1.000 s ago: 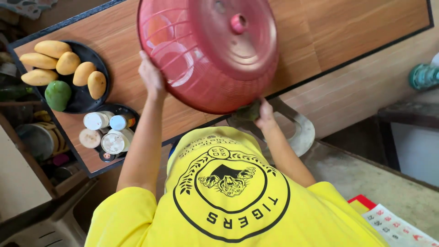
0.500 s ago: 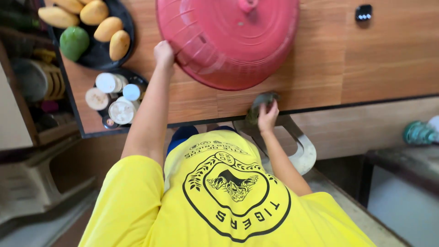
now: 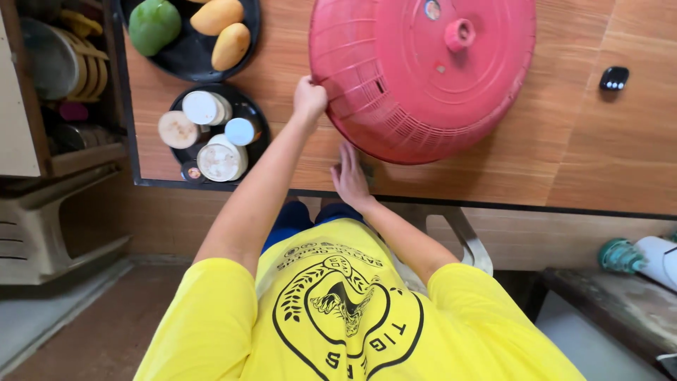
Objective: Wiping a table surface with a cloth and organizing food items and jars
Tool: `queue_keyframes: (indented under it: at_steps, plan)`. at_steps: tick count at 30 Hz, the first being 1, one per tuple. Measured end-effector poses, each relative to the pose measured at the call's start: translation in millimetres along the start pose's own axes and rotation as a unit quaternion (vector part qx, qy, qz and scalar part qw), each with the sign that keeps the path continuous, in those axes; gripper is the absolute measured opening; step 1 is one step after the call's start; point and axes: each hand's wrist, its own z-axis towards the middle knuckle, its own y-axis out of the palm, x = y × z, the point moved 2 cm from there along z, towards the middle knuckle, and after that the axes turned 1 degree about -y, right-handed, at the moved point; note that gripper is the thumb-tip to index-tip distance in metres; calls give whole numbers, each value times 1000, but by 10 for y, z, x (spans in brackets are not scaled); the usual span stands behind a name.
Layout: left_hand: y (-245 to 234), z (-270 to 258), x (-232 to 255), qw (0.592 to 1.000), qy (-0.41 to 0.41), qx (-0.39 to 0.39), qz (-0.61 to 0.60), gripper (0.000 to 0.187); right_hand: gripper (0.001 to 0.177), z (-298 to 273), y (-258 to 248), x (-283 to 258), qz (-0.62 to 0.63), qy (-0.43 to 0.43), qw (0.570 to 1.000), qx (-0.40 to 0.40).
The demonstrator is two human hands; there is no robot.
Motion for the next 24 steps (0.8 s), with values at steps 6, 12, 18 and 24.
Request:
queue_keyframes:
  at_steps: [6, 12, 18, 24]
  plan:
    - [-81, -187, 47, 997, -25, -68, -18, 53, 62, 143, 536, 42, -162, 74, 983, 49]
    - [-539, -354, 526, 992, -7, -129, 11, 55, 60, 1075, 435, -903, -73, -8, 997, 31]
    - [-133, 185, -23, 975, 54, -211, -38, 76, 63, 1356, 572, -1081, -27, -49, 997, -61]
    - [-94, 355, 137, 978, -53, -203, -8, 90, 70, 1258, 444, -934, 2, -86, 985, -147]
